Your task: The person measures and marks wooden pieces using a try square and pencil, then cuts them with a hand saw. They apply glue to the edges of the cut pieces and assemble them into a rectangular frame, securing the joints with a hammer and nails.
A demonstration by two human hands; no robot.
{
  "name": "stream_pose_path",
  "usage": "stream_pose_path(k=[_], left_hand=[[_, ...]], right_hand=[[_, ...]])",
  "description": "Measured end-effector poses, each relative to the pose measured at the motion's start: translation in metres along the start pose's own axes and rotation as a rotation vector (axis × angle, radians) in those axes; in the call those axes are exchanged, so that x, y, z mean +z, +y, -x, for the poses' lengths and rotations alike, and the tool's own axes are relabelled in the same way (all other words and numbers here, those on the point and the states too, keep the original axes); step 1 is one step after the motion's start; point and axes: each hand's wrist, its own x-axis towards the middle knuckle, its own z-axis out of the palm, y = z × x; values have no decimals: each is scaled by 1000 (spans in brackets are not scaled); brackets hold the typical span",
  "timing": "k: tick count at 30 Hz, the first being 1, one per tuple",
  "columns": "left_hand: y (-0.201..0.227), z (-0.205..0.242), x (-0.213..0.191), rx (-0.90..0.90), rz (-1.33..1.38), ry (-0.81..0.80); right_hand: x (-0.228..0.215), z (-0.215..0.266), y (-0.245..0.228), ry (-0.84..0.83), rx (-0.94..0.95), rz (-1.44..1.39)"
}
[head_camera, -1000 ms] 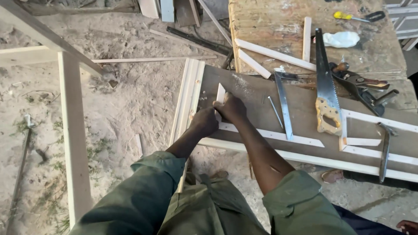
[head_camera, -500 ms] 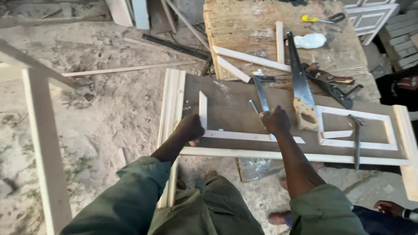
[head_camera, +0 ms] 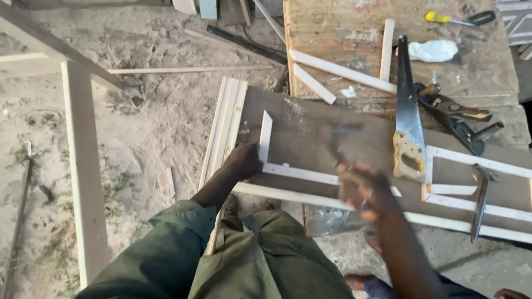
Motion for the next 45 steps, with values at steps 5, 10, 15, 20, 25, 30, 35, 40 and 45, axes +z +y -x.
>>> stream_pose_path(k=[5, 10, 15, 20, 25, 30, 35, 40, 45], left_hand=[[1, 3, -3, -26, -34, -56], [18, 15, -14, -59, -91, -54], [11, 8, -12, -162, -102, -88], [4, -8, -7, 161, -839, -275], [2, -5, 0, -108, -228, -101], [23, 4, -12, -217, -248, -154], [36, 1, -14, -376, -347, -445], [49, 11, -25, -479, 116, -539], [48, 10, -22, -421, -20, -598]], right_hand=[[33, 16, -24, -193, -56, -219], [21, -78, 15, -139, -583, 651], [30, -86, 32, -293, -750, 1217], [30, -86, 32, -365, -795, 1240], [52, -100, 45, -517, -872, 1077], [54, -103, 43, -581, -826, 943], [56, -114, 53, -566, -815, 818], [55, -102, 52, -568, -693, 758], [53, -99, 58, -561, -783, 821]])
